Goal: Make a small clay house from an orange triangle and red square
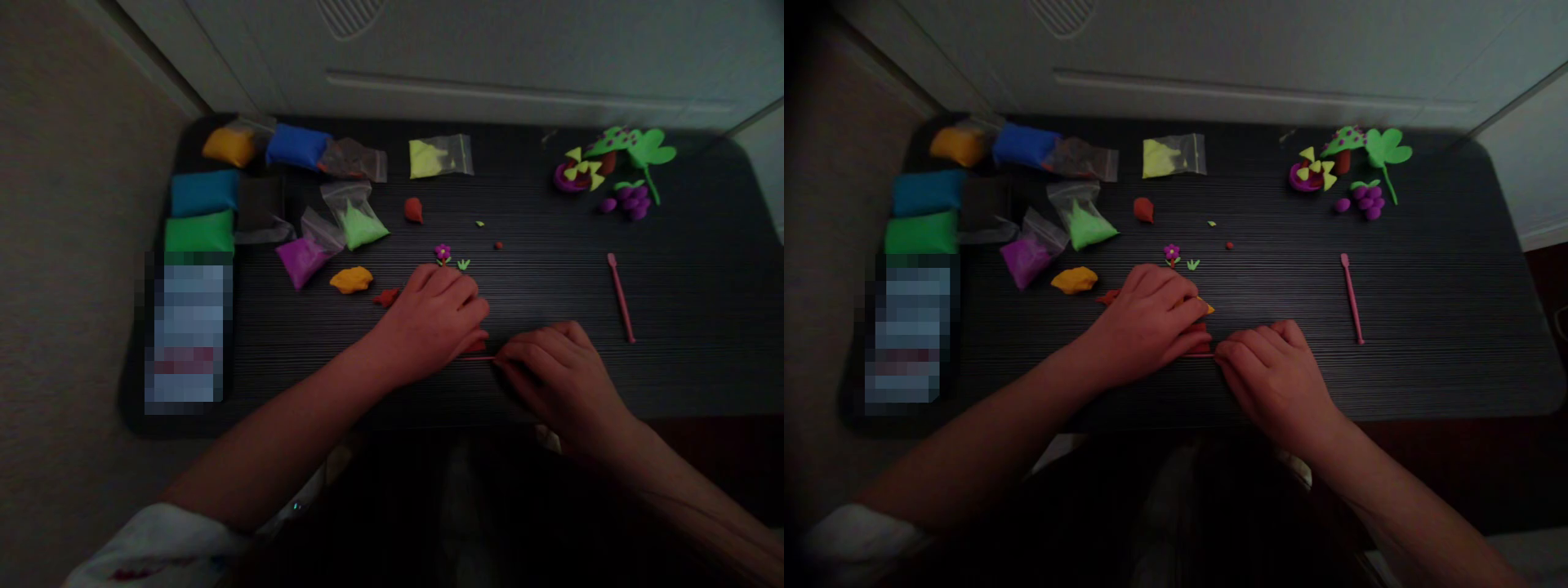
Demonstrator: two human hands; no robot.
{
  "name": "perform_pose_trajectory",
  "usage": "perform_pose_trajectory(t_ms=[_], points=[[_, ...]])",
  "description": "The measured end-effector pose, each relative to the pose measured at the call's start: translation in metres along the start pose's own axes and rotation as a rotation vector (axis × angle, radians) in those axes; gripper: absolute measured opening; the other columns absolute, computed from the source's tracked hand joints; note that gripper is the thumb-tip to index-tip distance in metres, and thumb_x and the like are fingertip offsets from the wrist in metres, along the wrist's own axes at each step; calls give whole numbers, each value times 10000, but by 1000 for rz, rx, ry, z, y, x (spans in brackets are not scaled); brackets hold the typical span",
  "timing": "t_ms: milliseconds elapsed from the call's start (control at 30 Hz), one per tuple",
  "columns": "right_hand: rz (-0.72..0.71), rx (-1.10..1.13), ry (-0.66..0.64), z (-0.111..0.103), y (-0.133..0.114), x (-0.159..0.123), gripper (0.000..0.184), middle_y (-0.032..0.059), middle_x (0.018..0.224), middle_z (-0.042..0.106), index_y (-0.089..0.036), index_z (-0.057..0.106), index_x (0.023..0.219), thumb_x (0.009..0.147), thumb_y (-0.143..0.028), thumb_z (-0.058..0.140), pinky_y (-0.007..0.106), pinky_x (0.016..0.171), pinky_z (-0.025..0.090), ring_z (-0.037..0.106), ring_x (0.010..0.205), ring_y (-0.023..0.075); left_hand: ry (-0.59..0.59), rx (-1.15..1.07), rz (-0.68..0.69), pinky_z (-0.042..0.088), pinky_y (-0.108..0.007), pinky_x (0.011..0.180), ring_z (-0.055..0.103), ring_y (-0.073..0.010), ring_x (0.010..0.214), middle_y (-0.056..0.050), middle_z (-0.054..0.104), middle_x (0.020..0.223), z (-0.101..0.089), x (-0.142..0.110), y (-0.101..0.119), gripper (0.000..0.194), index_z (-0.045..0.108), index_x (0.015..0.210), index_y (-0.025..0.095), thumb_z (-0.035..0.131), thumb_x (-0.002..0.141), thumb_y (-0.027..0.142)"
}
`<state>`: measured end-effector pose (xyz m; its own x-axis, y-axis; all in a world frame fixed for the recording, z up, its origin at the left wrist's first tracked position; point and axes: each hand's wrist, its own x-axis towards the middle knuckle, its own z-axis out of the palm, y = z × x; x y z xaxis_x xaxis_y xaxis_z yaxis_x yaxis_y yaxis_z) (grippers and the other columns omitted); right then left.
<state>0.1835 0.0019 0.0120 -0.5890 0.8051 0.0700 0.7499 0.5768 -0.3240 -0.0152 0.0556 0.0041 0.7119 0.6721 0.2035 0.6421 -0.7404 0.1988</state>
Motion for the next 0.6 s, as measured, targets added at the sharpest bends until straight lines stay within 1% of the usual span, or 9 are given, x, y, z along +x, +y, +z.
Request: perform_pose_trajectory(t_ms=[67,133,267,333,400,467,533,600], points=[[28,78,-5,-3,3,-6,79,15,870,648,-216,543,898,828,-194,514,341,732,342,552,765,154,8,-10,-2,333,-384,819,463,-222,919,-56,572,946,0,0,-1,187,576,880,173,493,837,336],[113,146,19,-5,6,-16,74,15,858,633,-219,537,895,826,-201,517,329,726,370,554,779,155,26,-20,3,336,-381,819,467,-211,904,-44,589,917,-1,-1,-3,183,588,865,178,459,859,307],[355,200,142,-3,11,-35,68,20,826,609,-226,539,889,825,-236,519,312,681,422,564,769,162,37,-54,18,341,-385,827,478,-197,886,-27,623,880,-8,-3,-5,181,609,886,187,438,868,242],[429,225,207,1,13,-40,71,22,825,606,-231,543,890,824,-244,522,313,673,437,568,765,164,28,-60,21,347,-388,825,484,-195,878,-22,634,874,-12,-6,-3,180,617,895,194,447,865,243],[459,253,257,4,14,-41,75,21,828,604,-233,545,890,818,-246,530,311,672,447,569,766,163,29,-33,-1,358,-391,812,485,-201,873,-26,639,875,-14,-11,2,176,623,900,193,468,855,263],[476,273,303,5,14,-39,83,21,828,601,-232,550,894,813,-248,537,305,667,450,567,760,158,42,22,-69,368,-401,799,479,-218,870,-41,638,888,-15,-17,8,191,624,921,183,502,836,302],[494,284,329,5,15,-38,92,22,821,599,-232,558,897,812,-261,538,301,651,448,567,745,156,53,61,-132,374,-416,794,478,-235,876,-59,634,894,-13,-22,13,229,622,955,176,537,813,334],[505,297,343,5,15,-37,93,22,813,600,-232,565,891,816,-274,529,301,640,446,568,738,158,53,60,-164,378,-426,797,480,-243,892,-70,631,912,-9,-26,18,261,618,990,179,561,797,346]])
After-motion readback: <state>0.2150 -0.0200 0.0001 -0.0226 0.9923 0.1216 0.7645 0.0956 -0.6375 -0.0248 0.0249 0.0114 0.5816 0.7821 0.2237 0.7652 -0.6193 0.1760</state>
